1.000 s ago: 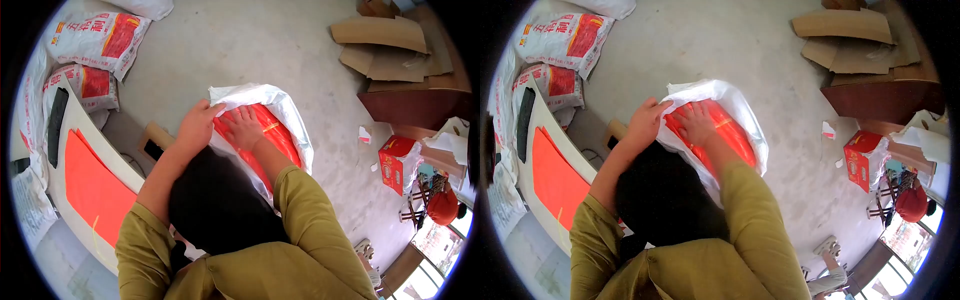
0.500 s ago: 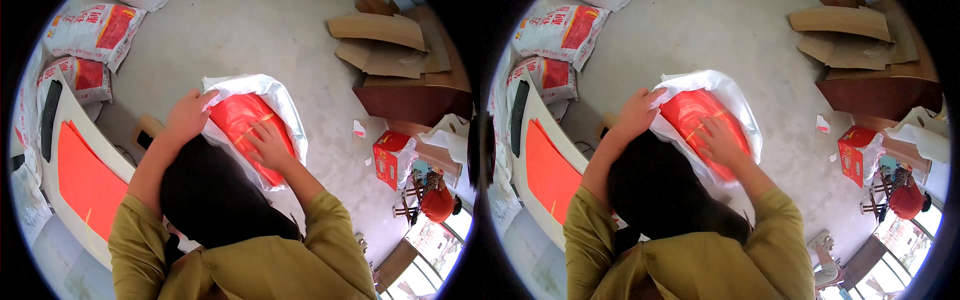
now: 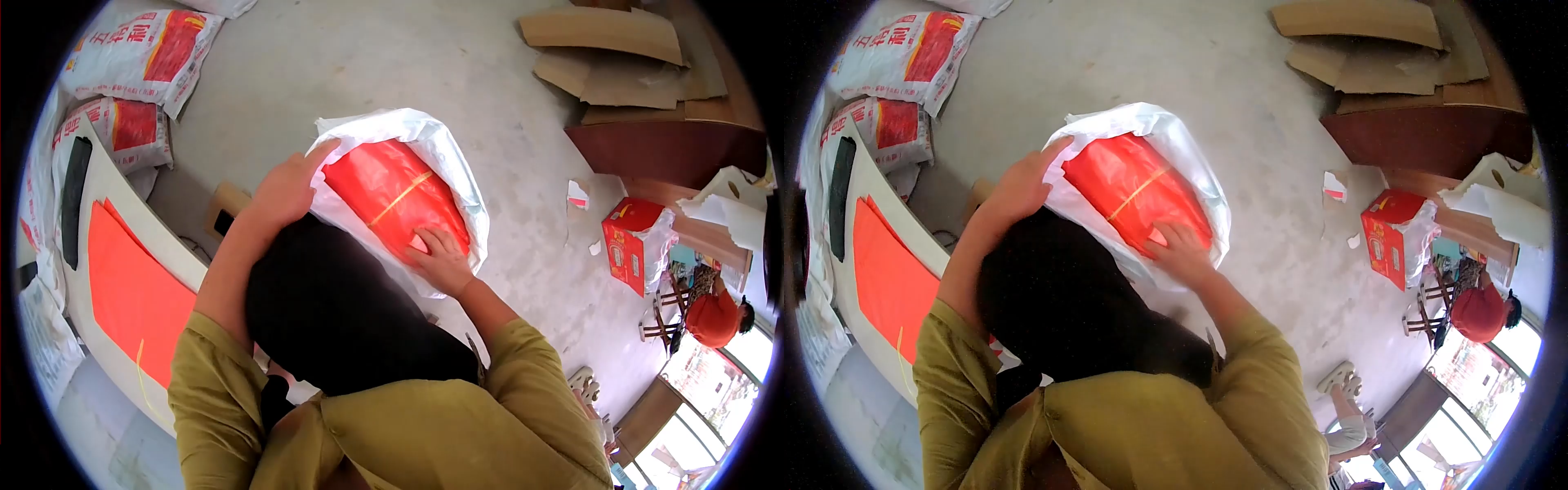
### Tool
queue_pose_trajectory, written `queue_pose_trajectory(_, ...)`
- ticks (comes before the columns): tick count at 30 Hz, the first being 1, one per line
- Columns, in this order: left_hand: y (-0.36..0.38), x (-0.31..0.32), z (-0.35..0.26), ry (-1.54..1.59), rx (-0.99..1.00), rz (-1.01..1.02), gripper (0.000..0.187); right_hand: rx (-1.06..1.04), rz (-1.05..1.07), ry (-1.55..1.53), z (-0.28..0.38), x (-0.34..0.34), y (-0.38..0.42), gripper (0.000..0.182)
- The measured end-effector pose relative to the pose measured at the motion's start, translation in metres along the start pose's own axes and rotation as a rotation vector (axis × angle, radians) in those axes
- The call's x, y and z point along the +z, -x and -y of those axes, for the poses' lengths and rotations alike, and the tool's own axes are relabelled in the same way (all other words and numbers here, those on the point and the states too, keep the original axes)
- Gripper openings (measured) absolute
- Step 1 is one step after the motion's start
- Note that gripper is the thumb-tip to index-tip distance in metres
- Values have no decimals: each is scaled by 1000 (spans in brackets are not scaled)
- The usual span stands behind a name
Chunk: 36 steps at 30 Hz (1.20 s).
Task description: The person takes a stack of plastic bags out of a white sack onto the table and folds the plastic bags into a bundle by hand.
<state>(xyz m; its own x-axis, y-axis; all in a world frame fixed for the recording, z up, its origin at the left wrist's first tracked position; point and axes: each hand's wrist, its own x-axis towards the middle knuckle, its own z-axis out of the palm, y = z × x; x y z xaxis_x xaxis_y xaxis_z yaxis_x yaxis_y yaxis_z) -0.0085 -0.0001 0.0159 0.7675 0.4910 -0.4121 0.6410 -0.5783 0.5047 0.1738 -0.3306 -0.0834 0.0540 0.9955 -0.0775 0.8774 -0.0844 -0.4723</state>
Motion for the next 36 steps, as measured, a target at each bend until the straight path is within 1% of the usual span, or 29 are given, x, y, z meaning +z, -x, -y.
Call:
queue_pose_trajectory(3, 1, -2, -2, -12, 0, -6, 85, 164, 313, -11, -10, -5, 16, 18)
queue_pose_trajectory(6, -3, 5, 4, -3, 11, -13, 86, 185, 340, -64, -17, 19, 31, 9)
queue_pose_trajectory(9, -2, 3, 2, -32, -6, -1, 86, 204, 447, -85, -22, 29, 21, 12)
queue_pose_trajectory(12, 1, -7, -6, -64, -19, 18, 86, 217, 414, -296, -18, 9, 19, 12)
queue_pose_trajectory(14, 1, -11, -9, -48, -42, 73, 87, 350, 377, -260, -4, -29, 3, 15)
queue_pose_trajectory(15, 1, -8, -6, -43, -26, 41, 86, 418, 358, -244, 0, -39, -3, 16)
queue_pose_trajectory(17, 0, 1, 1, -33, 14, -20, 85, 411, 160, -366, -20, -8, 6, 19)
queue_pose_trajectory(18, -1, 1, 1, -39, 12, -13, 85, 409, 60, -426, -24, -3, 6, 21)
queue_pose_trajectory(21, 1, -4, -2, -56, -7, 22, 85, 370, 258, -236, -27, 4, 1, 25)
queue_pose_trajectory(23, 3, -11, -8, -53, -38, 63, 86, 425, 287, -291, -27, -4, -4, 31)
queue_pose_trajectory(24, 2, -9, -7, -44, -27, 37, 86, 453, 303, -317, -25, -9, -6, 34)
queue_pose_trajectory(26, 3, -4, -2, -32, -7, -8, 86, 496, 252, -306, -19, -9, -6, 38)
queue_pose_trajectory(28, 3, -4, -1, -52, -23, 16, 85, 424, 201, -181, -14, 1, 0, 42)
queue_pose_trajectory(30, 3, -7, -4, -71, -42, 36, 84, 217, 148, 71, -11, 12, -1, 45)
queue_pose_trajectory(33, 7, -15, -5, -88, -69, 74, 84, 366, 218, 73, 5, 6, -8, 47)
queue_pose_trajectory(36, 6, -21, -7, -40, -84, 116, 83, 399, 261, -188, -11, 1, -2, 47)
